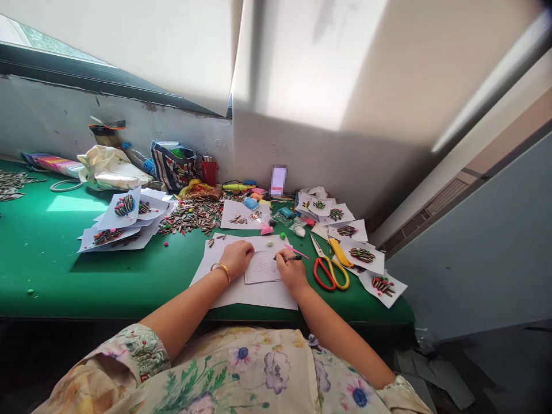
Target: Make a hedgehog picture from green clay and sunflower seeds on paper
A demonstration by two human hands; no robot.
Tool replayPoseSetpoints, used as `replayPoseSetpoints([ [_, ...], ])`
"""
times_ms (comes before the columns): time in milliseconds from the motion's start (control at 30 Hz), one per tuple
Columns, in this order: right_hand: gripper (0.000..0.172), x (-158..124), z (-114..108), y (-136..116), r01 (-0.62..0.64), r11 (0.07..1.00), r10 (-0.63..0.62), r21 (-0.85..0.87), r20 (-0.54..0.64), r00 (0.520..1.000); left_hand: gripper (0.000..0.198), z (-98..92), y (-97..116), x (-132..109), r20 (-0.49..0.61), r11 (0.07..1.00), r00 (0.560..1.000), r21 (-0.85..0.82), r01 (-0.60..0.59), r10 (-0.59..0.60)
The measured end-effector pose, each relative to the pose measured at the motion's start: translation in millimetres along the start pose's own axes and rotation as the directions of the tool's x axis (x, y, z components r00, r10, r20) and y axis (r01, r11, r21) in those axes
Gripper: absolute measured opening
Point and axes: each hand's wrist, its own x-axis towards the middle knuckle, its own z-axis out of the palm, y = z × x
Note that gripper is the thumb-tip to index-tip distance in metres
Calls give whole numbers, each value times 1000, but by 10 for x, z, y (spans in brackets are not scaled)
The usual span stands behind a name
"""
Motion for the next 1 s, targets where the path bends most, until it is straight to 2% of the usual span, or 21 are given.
replayPoseSetpoints([
  [1000,21,-17,-35,33,-18,999,18,27,-6,1000,18,35,-22,5,-9,1000,1000,11,-12,12],
])
